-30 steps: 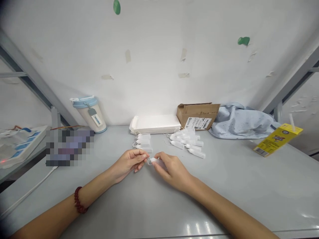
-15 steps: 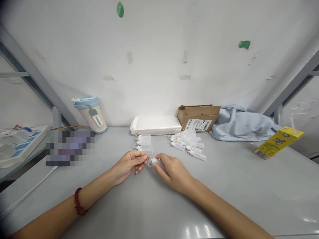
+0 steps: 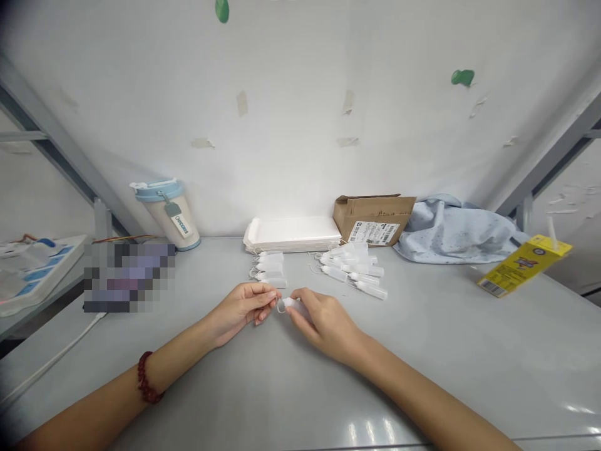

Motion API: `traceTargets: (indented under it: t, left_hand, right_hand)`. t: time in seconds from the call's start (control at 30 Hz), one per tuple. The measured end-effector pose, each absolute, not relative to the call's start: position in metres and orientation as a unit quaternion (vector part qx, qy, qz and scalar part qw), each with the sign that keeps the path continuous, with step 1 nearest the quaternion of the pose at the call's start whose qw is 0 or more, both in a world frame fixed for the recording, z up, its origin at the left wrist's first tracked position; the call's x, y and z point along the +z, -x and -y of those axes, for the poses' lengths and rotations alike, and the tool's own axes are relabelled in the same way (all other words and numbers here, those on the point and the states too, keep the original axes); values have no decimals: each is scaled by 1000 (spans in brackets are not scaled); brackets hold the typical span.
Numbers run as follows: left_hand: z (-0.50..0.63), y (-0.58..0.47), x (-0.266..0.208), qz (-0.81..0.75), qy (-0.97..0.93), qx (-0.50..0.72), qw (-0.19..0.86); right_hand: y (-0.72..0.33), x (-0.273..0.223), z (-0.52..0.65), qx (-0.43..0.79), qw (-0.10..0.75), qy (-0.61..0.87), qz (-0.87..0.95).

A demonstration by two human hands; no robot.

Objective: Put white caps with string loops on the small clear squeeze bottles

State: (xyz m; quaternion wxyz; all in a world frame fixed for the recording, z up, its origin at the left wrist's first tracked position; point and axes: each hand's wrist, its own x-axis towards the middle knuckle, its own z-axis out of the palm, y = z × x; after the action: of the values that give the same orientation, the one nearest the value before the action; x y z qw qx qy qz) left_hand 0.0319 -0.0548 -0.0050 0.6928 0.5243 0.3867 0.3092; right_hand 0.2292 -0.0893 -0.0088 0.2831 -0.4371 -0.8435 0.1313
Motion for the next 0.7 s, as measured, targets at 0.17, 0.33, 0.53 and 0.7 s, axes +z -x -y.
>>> traceTargets:
  t: [0.17, 0.33, 0.53, 0.7]
  left_hand:
    - [55, -32, -3, -385, -527, 306, 694]
    - [54, -31, -5, -384, -524, 308, 694]
    - [54, -32, -6, -383, -526, 306, 695]
    - [55, -31, -6, -383, -527, 302, 696]
  right_hand:
    - [-230, -9, 90, 129, 275, 438, 846]
    - [-230, -10, 90, 123, 276, 432, 850]
    - [-230, -10, 90, 122, 284, 426, 850]
    - [-230, -10, 90, 128, 264, 435, 851]
